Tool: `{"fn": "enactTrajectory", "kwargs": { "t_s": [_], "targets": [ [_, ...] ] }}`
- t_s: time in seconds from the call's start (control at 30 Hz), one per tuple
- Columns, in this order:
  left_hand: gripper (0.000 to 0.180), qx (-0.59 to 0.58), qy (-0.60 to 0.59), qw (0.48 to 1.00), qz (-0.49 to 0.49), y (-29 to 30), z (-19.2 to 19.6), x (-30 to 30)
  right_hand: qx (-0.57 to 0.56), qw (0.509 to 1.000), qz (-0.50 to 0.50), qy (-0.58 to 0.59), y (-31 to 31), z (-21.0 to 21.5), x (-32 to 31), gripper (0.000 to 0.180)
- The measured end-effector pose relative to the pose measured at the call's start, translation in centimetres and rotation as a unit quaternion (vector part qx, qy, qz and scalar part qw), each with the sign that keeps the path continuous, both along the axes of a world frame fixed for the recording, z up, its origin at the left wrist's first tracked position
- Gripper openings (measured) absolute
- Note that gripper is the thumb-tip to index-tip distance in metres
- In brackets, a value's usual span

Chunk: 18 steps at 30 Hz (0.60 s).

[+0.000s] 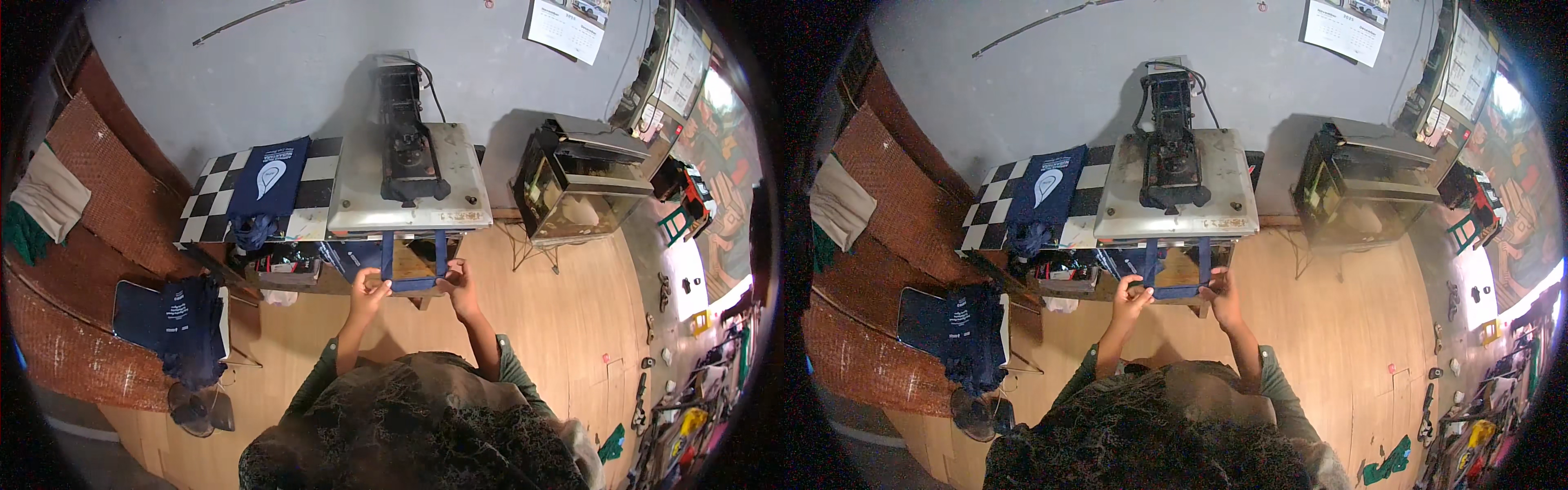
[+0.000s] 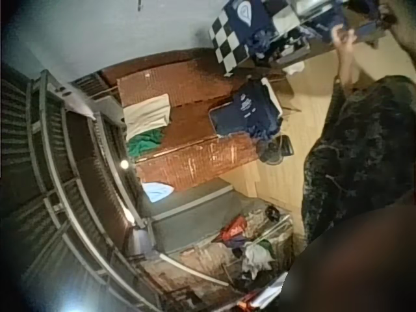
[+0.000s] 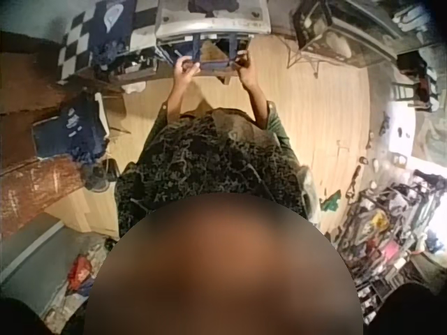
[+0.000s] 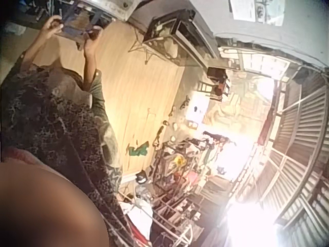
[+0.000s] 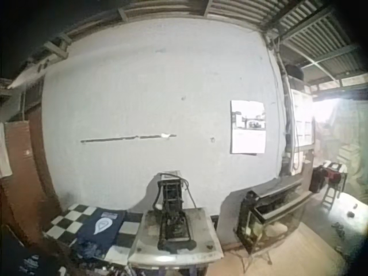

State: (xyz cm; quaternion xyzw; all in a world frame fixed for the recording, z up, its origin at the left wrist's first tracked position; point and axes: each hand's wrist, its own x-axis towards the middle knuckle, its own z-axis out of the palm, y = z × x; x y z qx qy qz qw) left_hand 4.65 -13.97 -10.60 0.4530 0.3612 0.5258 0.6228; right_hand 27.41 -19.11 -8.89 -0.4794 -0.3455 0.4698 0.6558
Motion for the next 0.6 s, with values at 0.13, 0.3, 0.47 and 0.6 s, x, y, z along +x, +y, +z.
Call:
{"fn": "enactTrajectory", "kwargs": {
  "t_s": [0.13, 0.3, 0.47, 0.6],
  "targets": [
    [0.043, -0.036, 0.02, 0.999, -0.003, 0.3, 0.1, 0.1, -0.049, 0.998, 0.02, 0.035, 0.5, -1.4, 1.5, 0.04],
    [0.037, -0.171, 0.012, 0.981, -0.091, 1.9, 0.3, -0.3, -0.042, 0.987, 0.154, 0.032, 1.2, -2.9, 3.2, 0.042],
    [0.028, -0.169, -0.018, 0.972, -0.162, 5.1, 3.5, 0.6, -0.018, 0.968, 0.225, 0.11, 3.1, 0.7, 3.0, 0.043],
    [0.033, -0.264, 0.089, 0.958, -0.064, 7.3, 4.5, 2.6, -0.231, 0.951, 0.153, 0.136, 7.2, -0.1, 3.4, 0.059]
  ]
}}
